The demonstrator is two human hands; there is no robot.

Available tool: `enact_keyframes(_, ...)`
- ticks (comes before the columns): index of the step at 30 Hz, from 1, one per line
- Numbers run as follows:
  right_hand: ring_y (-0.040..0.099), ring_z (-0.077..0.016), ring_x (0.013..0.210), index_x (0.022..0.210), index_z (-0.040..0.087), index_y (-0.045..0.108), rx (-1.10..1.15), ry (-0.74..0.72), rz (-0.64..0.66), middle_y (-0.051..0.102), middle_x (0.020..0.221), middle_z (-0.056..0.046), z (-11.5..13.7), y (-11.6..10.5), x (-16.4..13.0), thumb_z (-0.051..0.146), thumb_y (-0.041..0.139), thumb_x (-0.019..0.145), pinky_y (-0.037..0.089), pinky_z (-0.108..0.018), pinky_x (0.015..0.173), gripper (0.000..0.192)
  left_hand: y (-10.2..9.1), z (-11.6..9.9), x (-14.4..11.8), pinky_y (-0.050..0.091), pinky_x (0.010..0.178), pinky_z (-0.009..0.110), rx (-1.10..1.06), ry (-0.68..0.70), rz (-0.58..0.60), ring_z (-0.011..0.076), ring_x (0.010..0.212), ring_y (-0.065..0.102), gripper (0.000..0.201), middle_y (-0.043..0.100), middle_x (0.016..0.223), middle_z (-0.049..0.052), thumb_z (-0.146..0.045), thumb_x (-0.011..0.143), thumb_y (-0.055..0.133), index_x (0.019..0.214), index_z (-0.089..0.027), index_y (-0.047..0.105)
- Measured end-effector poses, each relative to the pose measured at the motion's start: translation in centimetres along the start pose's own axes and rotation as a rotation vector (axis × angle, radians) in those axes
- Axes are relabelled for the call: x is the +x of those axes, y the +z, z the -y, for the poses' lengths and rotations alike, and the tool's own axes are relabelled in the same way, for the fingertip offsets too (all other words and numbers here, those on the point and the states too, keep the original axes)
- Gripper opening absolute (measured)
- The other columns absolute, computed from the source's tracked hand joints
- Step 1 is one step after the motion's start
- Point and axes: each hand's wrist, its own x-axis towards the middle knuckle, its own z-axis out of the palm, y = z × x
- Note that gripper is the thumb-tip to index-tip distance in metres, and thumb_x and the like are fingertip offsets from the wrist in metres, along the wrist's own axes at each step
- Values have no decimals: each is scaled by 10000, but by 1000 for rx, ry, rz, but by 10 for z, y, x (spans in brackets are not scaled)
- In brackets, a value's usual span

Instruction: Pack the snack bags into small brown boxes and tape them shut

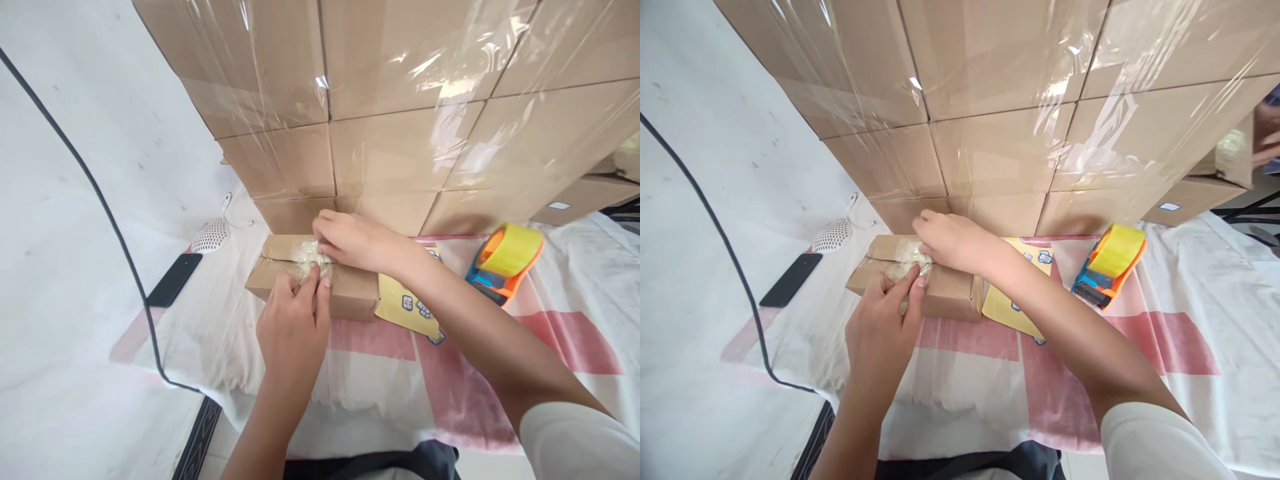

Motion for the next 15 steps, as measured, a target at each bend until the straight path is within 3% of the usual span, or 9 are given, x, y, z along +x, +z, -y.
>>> enact_keyframes(3,631,-234,885,1317,132,459,-58,203,-142,577,1263,-180,0,-2,0,225,611,919,397,-306,701,436,5,6,-13,300,568,256,7,76,-71,137,658,463,358,509,822,42,-345,1002,538,1272,-207,727)
enact_keyframes(6,635,-232,853,1299,132,504,-69,311,-288,617,1216,-176,-18,-1,-10,199,545,940,406,-316,709,368,12,16,-22,351,606,243,-27,138,-140,126,680,461,342,466,819,25,-297,980,586,1280,-203,721)
enact_keyframes(9,616,-200,773,1171,141,601,38,407,-356,691,975,-107,-51,5,-42,223,526,945,396,-300,683,252,17,25,-25,385,638,236,-28,202,-169,121,689,455,348,445,827,18,-275,971,605,1298,-217,709)
enact_keyframes(12,597,-176,701,1024,154,666,129,563,-331,690,805,-57,-81,16,-89,194,513,920,389,-292,660,189,17,28,-24,389,636,243,5,233,-167,131,697,453,351,433,833,25,-303,972,603,1290,-204,713)
enact_keyframes(15,612,-173,705,902,153,701,192,624,-191,702,812,-61,-95,31,-128,160,488,903,404,-293,665,213,15,23,-20,372,621,261,44,218,-142,147,708,466,352,466,857,44,-351,975,586,1254,-191,727)
